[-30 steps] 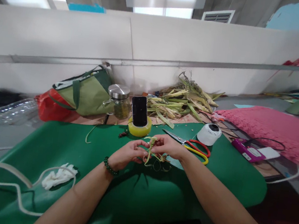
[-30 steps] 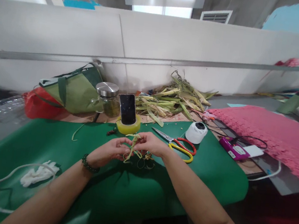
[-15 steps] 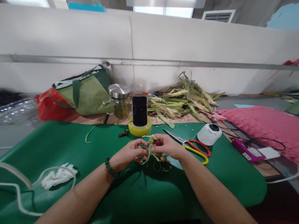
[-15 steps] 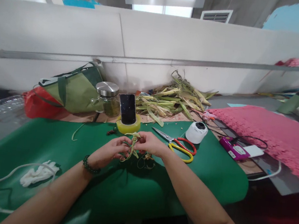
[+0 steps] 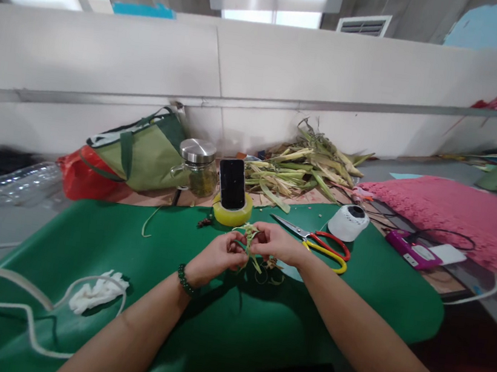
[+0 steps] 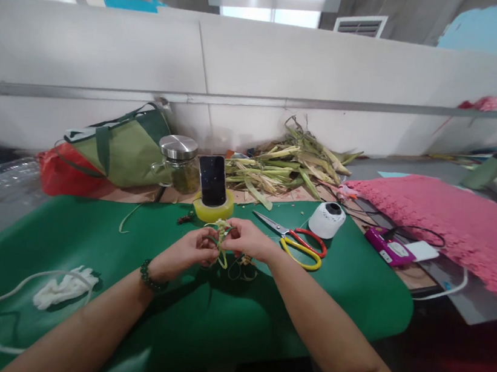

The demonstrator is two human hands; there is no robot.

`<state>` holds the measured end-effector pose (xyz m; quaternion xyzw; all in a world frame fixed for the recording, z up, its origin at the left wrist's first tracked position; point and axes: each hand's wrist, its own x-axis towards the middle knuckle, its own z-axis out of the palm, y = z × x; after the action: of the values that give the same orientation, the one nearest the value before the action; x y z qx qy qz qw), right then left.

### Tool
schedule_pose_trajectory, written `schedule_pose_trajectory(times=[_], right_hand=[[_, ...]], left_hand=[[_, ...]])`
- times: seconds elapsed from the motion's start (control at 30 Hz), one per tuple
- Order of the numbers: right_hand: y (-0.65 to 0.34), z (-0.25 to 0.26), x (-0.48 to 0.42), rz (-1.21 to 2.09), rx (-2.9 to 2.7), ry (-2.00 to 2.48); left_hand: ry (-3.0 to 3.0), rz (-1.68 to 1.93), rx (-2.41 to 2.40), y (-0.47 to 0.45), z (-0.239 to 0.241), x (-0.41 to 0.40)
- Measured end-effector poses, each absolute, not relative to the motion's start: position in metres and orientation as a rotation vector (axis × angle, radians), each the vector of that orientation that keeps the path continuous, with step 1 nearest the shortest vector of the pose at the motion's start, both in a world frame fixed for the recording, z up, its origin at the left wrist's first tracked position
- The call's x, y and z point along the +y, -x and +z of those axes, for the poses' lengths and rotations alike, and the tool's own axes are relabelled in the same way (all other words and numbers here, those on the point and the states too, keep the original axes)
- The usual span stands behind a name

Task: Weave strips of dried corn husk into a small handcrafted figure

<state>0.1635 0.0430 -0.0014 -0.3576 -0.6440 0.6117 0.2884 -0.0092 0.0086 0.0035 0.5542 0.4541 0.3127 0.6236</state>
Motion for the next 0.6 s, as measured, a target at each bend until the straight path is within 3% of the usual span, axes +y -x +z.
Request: schedule_pose_trajectory(times=[0.23, 0.6], right_hand=[[-0.167, -0.004, 0.046, 1.854, -1.614, 0.87], [-0.167, -0.008, 0.048, 1.885, -1.57, 0.817]], left_hand=[[-1.265, 0.627, 0.919, 0.02, 0.009, 0.011], [-1.158, 0.652, 0.976, 0.02, 0.012, 0.01]])
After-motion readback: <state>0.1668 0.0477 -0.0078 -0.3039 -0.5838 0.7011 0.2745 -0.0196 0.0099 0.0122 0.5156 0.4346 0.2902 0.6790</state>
